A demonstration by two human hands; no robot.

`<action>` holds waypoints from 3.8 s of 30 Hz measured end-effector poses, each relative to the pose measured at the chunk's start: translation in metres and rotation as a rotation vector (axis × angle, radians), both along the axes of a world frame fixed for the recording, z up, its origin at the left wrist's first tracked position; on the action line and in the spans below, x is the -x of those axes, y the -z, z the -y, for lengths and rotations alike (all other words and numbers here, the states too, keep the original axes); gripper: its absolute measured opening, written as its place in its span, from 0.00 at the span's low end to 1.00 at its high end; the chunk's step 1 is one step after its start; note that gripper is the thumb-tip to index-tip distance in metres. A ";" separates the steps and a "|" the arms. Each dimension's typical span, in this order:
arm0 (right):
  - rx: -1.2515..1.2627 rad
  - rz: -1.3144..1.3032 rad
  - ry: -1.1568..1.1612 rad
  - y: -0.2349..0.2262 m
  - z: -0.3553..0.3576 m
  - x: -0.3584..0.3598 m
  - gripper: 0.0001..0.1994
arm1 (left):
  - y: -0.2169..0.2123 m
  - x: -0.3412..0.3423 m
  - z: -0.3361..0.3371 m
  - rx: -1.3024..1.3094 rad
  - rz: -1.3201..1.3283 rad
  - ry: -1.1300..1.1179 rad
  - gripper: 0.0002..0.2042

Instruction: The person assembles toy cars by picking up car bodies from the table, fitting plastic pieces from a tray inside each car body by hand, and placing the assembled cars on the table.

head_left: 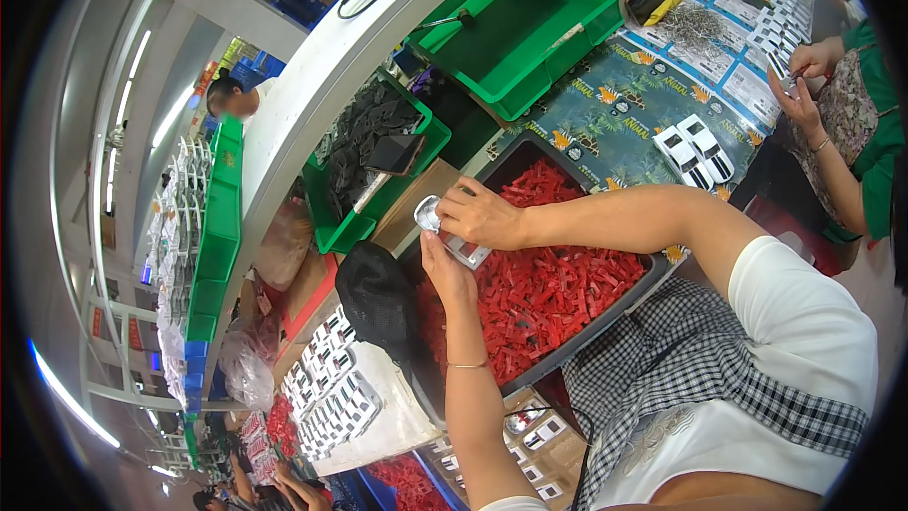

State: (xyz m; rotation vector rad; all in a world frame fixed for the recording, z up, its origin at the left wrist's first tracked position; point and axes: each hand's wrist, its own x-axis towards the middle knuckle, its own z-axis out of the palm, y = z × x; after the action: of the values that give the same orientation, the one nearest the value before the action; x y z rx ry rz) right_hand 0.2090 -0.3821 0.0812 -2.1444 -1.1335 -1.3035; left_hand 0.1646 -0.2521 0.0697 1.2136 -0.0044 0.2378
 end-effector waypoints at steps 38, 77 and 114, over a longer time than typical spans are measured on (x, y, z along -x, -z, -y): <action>-0.279 -0.743 -0.166 -0.002 0.003 0.006 0.29 | 0.013 0.003 0.004 -0.101 -0.059 -0.089 0.11; -0.621 -1.030 -0.510 0.010 0.003 -0.010 0.20 | 0.000 0.002 0.012 -0.872 0.231 -0.335 0.11; -0.226 -0.770 0.359 0.062 0.264 0.150 0.27 | 0.064 0.176 -0.283 -2.015 -0.771 -0.556 0.25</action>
State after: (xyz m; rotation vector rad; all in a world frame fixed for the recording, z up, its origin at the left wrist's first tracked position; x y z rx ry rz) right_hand 0.0591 -0.6460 0.0191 -2.3922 -0.2884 -0.5581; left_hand -0.0111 0.0307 0.0053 3.2432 0.9895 0.1831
